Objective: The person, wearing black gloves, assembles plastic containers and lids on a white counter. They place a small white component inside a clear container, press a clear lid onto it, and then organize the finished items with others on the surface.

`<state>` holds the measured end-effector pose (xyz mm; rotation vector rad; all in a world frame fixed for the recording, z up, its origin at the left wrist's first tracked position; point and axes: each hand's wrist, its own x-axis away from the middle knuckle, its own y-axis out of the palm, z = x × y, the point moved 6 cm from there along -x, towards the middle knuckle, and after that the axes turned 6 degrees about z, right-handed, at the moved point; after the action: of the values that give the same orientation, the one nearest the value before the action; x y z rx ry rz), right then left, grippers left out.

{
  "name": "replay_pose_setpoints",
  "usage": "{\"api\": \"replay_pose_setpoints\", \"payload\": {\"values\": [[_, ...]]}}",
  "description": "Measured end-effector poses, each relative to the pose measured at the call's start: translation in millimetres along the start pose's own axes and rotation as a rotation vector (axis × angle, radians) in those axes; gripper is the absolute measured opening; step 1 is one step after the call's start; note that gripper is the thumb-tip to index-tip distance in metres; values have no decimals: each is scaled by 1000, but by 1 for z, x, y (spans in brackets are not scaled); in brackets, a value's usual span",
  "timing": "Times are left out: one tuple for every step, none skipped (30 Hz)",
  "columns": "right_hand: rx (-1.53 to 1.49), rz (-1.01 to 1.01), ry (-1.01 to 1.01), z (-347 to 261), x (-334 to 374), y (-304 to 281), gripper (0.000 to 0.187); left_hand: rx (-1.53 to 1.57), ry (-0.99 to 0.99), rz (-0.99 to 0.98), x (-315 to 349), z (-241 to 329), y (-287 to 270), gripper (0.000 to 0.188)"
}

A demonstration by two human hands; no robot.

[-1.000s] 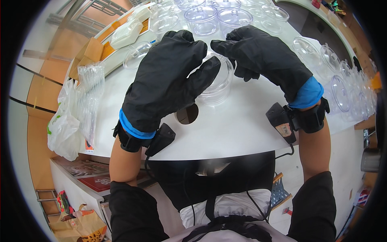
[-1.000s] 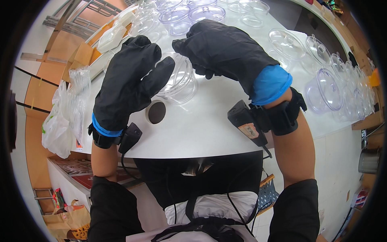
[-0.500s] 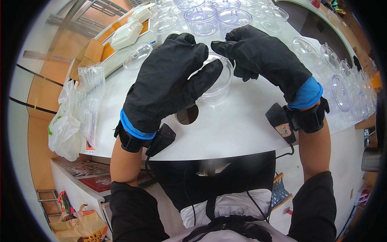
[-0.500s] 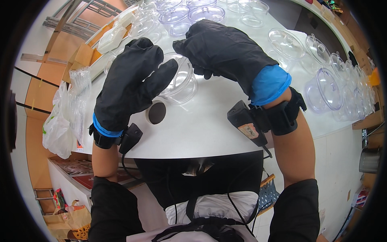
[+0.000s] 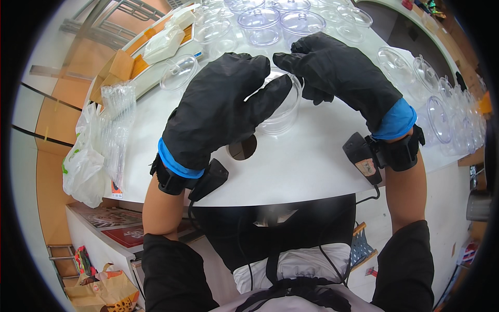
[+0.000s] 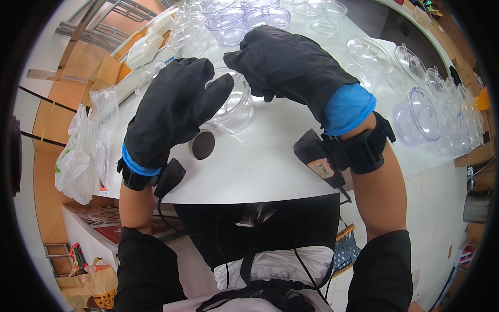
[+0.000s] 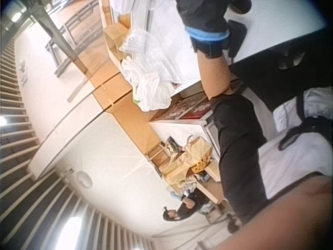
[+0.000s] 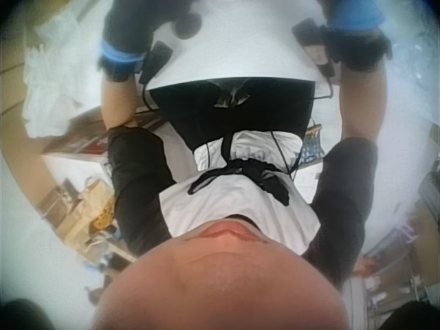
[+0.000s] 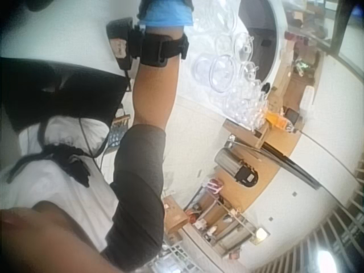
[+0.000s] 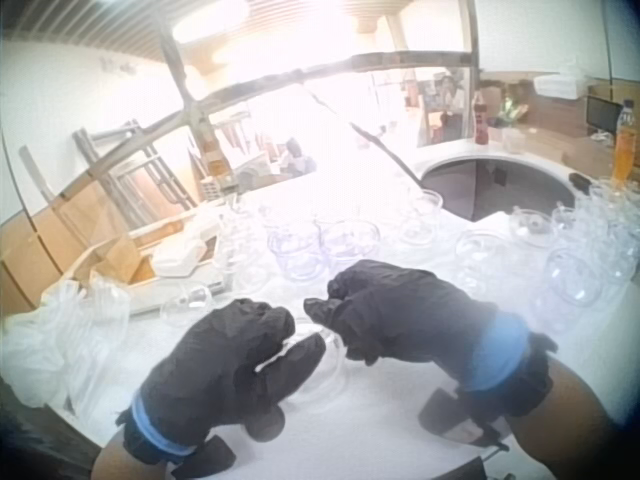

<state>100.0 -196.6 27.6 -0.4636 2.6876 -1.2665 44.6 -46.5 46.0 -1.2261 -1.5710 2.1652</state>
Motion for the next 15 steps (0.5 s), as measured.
{"api": "replay_pose_setpoints", "payload": {"values": [[1,0,0,0,0,0,59,25,-10,9,-1,0,1,14],[-21,12,28,0,-1,0,63,22,-13,9,-2,-2,3,14],[-44,24,55,0,-2,1,68,23,30,77,-2,-2,2,18],[-44,22,51,-3,-1,1,68,23,73,145,-2,-1,0,31],[-49,36,68,-6,2,-2,51,24,72,147,-3,1,-1,31],[-53,50,84,-7,4,-4,43,6,47,121,-5,1,-1,32],[-51,49,84,-2,5,0,43,-13,21,95,-5,1,0,32],[-2,222,-188,-7,9,-5,42,-17,21,96,-5,1,-1,32],[17,305,-325,-6,11,-7,41,-48,60,116,-5,1,-2,33],[47,394,-460,-3,14,-8,40,-79,100,137,-5,3,-3,34],[-89,353,-368,5,6,-9,47,-78,100,136,-5,3,-2,34],[-156,331,-320,11,4,-9,51,-73,94,151,-5,4,-3,35],[-224,312,-272,15,3,-10,55,-70,91,159,-5,5,-3,35],[-154,291,-223,1,8,-12,45,-72,82,163,-3,3,-3,36],[-80,275,-171,-6,10,-13,37,-76,59,149,-4,3,-2,36]]}}
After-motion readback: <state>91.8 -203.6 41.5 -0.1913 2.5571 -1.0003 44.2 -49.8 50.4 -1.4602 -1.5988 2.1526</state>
